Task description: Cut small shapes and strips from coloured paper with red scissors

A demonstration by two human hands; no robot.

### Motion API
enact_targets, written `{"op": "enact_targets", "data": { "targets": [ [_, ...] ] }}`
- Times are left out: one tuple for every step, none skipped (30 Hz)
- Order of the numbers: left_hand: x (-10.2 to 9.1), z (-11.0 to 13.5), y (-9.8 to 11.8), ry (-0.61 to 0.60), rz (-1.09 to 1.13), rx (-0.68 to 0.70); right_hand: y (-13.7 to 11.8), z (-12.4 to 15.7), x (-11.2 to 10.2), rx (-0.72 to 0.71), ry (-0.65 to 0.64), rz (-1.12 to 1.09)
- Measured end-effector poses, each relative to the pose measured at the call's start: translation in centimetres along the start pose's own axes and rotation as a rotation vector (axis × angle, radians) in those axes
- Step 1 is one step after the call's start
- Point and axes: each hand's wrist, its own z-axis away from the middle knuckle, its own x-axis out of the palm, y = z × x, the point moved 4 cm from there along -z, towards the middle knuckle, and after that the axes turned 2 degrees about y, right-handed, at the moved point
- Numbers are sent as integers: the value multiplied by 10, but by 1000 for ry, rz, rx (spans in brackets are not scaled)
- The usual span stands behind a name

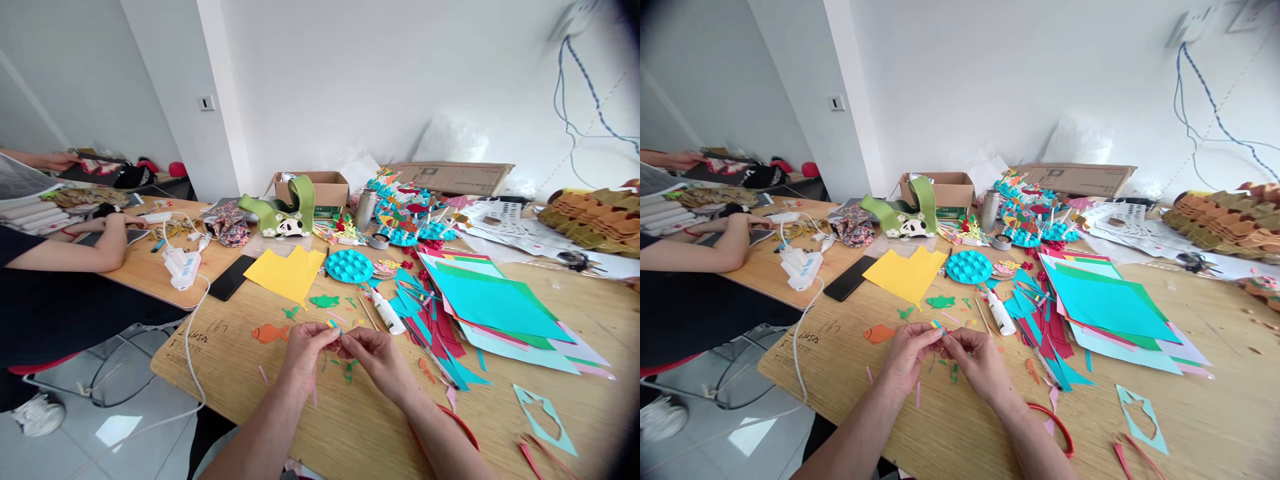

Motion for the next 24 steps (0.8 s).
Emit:
{"op": "enact_targets", "data": {
  "targets": [
    [0,0,0,1,2,-1,0,0,0,-1,-3,1],
    [0,0,0,0,1,-2,-1,0,0,-1,-6,1],
    [-1,0,-1,-2,0,-2,-1,0,0,0,-9,-1],
    [-1,0,-1,-4,-1,-1,-2,-1,0,2,-12,-4],
    [-1,0,-1,-7,-2,-1,-2,-1,0,3,-16,-8],
    [-1,0,-1,-8,-2,-2,-3,-1,0,4,-19,-10],
    [-1,0,-1,-8,-2,-2,-3,-1,0,3,-22,-10],
    [-1,0,-1,-4,-2,-1,-3,-1,0,2,-25,-7],
    [-1,0,-1,1,-5,0,-3,-1,0,1,-27,-4],
    [-1,0,-1,10,-9,3,-4,-1,0,1,-28,-1],
    [-2,0,-1,21,-14,7,-4,0,0,4,-29,-2],
    [-2,-1,-1,33,-20,13,-4,0,0,9,-30,-7],
    [-3,-1,-2,45,-27,19,-4,0,0,16,-31,-12],
    [-3,-1,-2,56,-34,24,-4,0,0,21,-31,-15],
    [-4,-2,-2,64,-39,28,-4,1,0,25,-30,-14],
    [-4,-2,-2,71,-44,30,-4,1,0,25,-30,-8],
    [-5,-2,-2,76,-48,30,-5,1,0,22,-28,3],
    [-5,-2,-2,80,-51,29,-5,1,0,19,-25,17],
    [-5,-2,-2,83,-52,29,-5,1,0,15,-21,31],
    [-5,-2,-2,85,-52,31,-5,1,0,13,-17,42],
    [-5,-2,-1,85,-51,33,-4,0,0,12,-14,49],
    [-5,-2,-1,83,-52,35,-4,0,0,12,-11,52],
    [-5,-2,-1,78,-53,37,-4,0,0,13,-11,53],
    [-4,-2,-1,74,-54,37,-3,-1,0,14,-11,52]
  ]
}}
